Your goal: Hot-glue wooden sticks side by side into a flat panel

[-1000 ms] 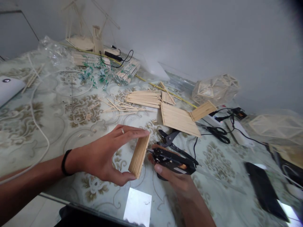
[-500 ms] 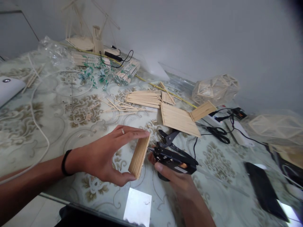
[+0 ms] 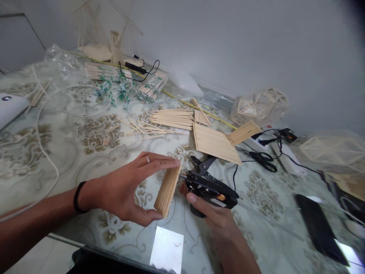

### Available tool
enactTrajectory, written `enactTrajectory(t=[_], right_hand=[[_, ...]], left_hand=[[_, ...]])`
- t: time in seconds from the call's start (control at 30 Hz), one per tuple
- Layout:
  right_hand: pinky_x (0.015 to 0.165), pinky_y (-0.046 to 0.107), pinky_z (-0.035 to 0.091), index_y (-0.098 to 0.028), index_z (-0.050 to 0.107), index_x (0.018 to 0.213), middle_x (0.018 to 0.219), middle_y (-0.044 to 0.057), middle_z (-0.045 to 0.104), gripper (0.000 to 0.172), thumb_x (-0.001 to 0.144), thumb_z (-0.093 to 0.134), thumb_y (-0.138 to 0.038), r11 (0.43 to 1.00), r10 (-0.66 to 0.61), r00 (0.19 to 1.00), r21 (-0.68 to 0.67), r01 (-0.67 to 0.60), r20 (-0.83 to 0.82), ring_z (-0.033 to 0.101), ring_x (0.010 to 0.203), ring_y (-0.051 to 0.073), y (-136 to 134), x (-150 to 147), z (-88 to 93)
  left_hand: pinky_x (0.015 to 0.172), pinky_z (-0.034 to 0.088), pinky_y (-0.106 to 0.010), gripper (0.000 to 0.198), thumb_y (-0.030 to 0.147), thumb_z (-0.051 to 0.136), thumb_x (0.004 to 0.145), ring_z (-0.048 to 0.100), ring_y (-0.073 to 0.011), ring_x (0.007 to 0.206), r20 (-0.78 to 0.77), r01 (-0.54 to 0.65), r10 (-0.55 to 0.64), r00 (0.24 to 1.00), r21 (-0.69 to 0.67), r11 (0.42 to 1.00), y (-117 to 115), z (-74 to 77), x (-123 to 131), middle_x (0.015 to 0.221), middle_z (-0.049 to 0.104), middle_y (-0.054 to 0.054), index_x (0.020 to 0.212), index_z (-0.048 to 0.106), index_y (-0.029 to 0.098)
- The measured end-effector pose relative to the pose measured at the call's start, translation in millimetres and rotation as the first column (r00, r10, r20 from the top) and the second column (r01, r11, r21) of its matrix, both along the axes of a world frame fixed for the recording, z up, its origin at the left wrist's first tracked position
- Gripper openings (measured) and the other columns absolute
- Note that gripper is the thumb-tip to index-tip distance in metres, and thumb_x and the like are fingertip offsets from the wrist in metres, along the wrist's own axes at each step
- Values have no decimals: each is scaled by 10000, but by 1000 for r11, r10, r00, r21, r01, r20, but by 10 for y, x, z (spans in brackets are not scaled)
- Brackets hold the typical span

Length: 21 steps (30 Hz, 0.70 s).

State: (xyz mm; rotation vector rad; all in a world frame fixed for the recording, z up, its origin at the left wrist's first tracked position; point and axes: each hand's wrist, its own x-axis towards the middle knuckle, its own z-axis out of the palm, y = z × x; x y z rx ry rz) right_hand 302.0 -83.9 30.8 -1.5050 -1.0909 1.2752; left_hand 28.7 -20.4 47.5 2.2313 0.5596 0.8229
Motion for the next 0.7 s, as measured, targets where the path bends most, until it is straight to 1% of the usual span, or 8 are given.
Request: enactTrajectory(t=[0.17, 0.43, 0.53, 0.7], right_hand=[[1120, 607, 589, -295, 909, 983, 1067, 68, 883, 339, 745, 1009, -514, 1000, 1, 1000, 24, 0, -17, 787, 1068, 373, 0, 20, -36], [1123, 623, 603, -287, 919, 946, 1058, 74, 888, 274, 791, 972, -507, 999, 32, 999, 16, -32, -4, 795, 1110, 407, 6, 26, -7], [1157, 629, 586, -279, 923, 948, 1094, 79, 891, 279, 792, 970, -505, 1000, 28, 1000, 8, -28, -8, 792, 1155, 414, 8, 18, 13], [1236, 663, 514, -290, 929, 969, 1150, 75, 890, 302, 763, 995, -501, 999, -22, 1000, -28, 22, -22, 773, 1223, 423, 2, 10, 12]], left_hand=[[1244, 505, -604, 1028, 292, 850, 805, 549, -395, 1507, 5, 9, -9, 1000, -18, 1000, -2, 0, 2, 1602, 593, -158, 1698, 341, 287], [1244, 495, -626, 1064, 280, 860, 783, 549, -405, 1507, 3, 13, -13, 1000, -12, 1000, -2, -14, 13, 1603, 590, -166, 1705, 329, 305], [1244, 492, -634, 1070, 292, 868, 775, 552, -415, 1504, 11, 19, -19, 1000, -9, 1000, 0, -20, 8, 1608, 589, -170, 1704, 338, 297], [1258, 490, -625, 1031, 282, 854, 795, 542, -412, 1522, -1, 22, -22, 1000, -10, 1000, -4, -5, 6, 1619, 579, -180, 1695, 350, 265]])
